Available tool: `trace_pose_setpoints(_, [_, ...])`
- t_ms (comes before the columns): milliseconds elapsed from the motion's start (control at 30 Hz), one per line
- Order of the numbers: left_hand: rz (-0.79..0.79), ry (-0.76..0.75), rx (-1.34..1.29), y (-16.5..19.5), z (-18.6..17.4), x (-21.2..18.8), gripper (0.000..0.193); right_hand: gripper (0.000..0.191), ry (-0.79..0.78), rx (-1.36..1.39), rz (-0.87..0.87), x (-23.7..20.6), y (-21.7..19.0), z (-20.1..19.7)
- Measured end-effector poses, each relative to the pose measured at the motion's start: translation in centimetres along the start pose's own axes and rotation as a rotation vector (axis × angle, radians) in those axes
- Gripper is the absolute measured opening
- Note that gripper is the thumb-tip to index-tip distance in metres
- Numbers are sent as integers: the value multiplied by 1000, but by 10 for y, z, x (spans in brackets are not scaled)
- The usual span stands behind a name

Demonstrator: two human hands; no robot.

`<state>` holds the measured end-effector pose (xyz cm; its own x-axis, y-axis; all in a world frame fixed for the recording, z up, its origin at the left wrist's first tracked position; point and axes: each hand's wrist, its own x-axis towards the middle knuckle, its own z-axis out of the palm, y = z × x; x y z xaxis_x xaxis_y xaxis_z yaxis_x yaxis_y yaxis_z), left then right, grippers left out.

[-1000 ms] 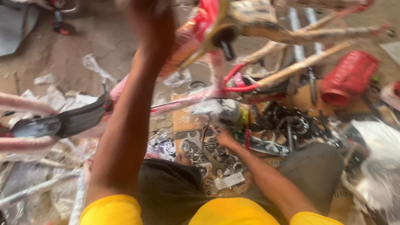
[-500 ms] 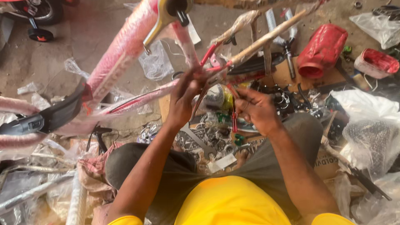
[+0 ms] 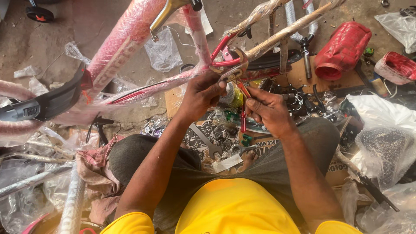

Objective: The person assembles a bicycle crankset by attaching a crank arm to the bottom bracket spindle and tightening it with a wrench. The person also handles a red plastic part and a small black component.

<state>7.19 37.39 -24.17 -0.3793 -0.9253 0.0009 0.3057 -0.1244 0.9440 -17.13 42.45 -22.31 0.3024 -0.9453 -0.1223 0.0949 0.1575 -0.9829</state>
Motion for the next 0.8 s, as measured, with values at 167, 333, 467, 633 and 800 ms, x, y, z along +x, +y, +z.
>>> trace_pose_setpoints(167, [0,52,36,-3,6,2,28,44,112,47,24,4,27,14])
trace_pose_setpoints(333, [-25,127,-6,-11,7,3,28,42,158,49,-7,7,43,28])
trace_pose_setpoints(467, [26,265,-59,-24,18,6,35,38,208,154,-36,13,55,55])
trace_pose_setpoints(633, [48,340,-129,-35,23,4,38,37,257,289,-99,12,69,83])
trace_pose_setpoints(800, [18,365,-318,-14,14,4,26,40,67,144,-109,-17,76,71])
